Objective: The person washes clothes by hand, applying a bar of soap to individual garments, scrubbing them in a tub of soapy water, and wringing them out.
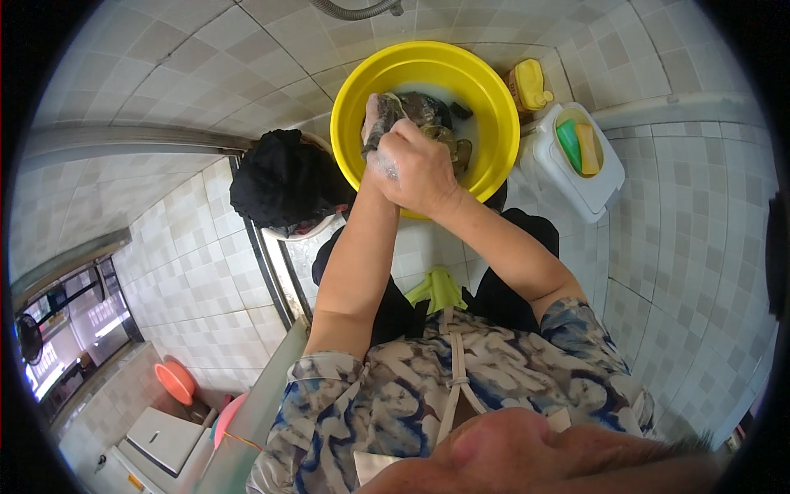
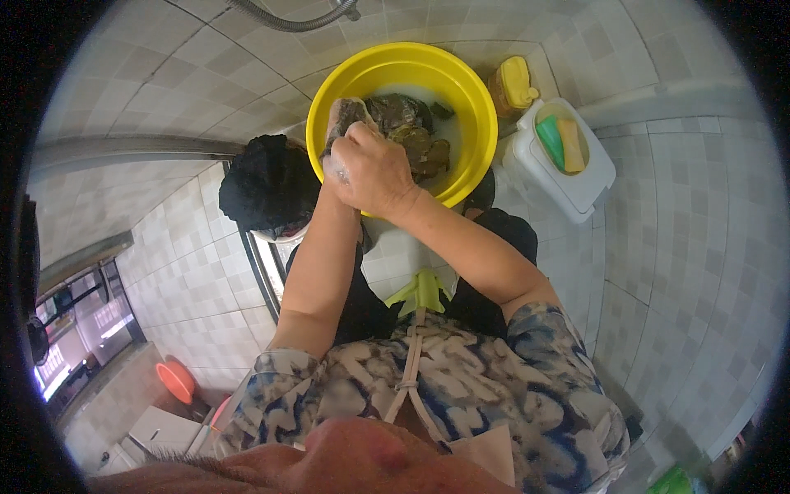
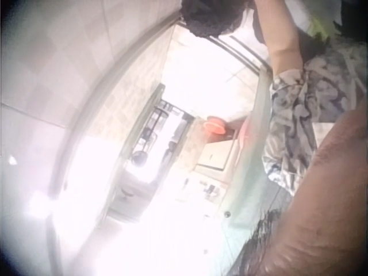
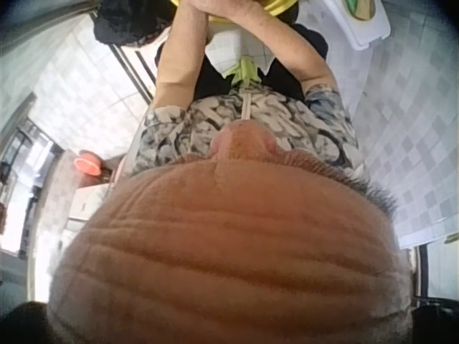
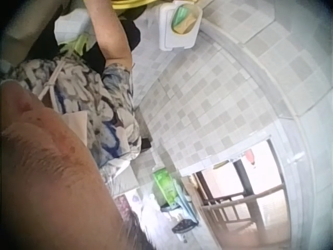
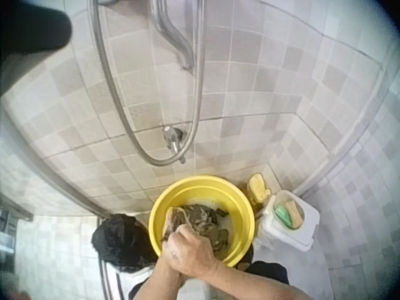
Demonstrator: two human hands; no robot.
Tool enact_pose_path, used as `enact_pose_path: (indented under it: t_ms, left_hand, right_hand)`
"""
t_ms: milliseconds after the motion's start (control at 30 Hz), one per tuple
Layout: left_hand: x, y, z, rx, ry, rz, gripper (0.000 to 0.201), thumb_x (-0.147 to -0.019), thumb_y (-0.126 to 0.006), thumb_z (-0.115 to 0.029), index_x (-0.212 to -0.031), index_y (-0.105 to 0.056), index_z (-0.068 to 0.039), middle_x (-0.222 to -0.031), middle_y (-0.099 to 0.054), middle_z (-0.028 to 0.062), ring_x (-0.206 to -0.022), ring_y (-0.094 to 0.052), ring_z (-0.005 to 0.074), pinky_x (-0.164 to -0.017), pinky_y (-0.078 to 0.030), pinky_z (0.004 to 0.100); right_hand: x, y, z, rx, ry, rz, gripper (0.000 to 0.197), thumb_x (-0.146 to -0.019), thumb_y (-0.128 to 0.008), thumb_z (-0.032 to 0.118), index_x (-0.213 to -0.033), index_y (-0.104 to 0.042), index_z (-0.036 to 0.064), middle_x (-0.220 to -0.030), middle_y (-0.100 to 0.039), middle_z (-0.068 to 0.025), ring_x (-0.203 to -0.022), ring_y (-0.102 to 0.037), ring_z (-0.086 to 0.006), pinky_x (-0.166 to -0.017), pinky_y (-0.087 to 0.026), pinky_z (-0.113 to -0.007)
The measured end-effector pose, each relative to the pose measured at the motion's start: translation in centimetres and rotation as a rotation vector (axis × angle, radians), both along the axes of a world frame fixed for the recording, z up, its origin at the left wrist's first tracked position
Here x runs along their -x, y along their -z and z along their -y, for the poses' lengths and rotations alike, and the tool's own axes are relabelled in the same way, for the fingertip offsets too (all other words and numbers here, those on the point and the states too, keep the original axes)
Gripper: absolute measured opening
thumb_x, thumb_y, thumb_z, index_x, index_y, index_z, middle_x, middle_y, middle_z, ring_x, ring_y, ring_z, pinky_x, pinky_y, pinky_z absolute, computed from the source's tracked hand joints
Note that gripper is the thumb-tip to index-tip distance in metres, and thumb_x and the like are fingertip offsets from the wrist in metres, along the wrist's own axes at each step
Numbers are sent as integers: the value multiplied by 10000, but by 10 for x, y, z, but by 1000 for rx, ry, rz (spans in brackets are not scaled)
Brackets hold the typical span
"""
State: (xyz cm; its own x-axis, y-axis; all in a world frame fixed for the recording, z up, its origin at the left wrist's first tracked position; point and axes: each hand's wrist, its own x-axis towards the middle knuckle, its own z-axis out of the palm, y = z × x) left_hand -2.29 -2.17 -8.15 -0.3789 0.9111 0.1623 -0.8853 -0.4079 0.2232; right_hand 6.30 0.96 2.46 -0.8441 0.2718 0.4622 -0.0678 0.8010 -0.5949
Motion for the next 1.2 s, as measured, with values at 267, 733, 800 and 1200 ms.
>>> enact_pose_path:
  t_ms: [267,733,800,1200]
  left_hand:
    - [-32,-35,-14,372,-309,239,242,-941,-446,-245,-1027,-607,-87,-990,-641,81,-975,-589,200,-870,-470,341]
    - [-24,-97,-17,974,-124,-593,644,-855,-603,-474,-1306,-460,-37,-1231,-565,141,-1113,-551,238,-914,-449,338]
    - [-19,-76,-15,998,-50,-1338,586,-814,-658,-428,-1211,-553,-11,-1080,-636,159,-976,-600,231,-863,-461,310]
    - [19,-98,19,447,-224,229,336,-892,-584,-286,-1103,-608,-26,-1077,-655,124,-945,-635,272,-879,-508,394]
  right_hand:
    - [13,24,-41,-61,238,-14,88,-753,-618,184,-757,-600,98,-790,-617,-165,-710,-601,-352,-589,-492,-408]
    - [16,32,-117,523,494,118,319,-897,-537,280,-885,-601,-32,-771,-621,-165,-702,-588,-261,-649,-447,-378]
    - [11,43,-134,559,454,69,331,-925,-524,303,-875,-584,-19,-776,-590,-86,-732,-546,-166,-681,-433,-329]
    - [-4,20,-96,1019,-221,470,496,-955,-478,356,-1253,-515,-39,-1266,-534,-118,-1181,-470,-190,-1024,-335,-316]
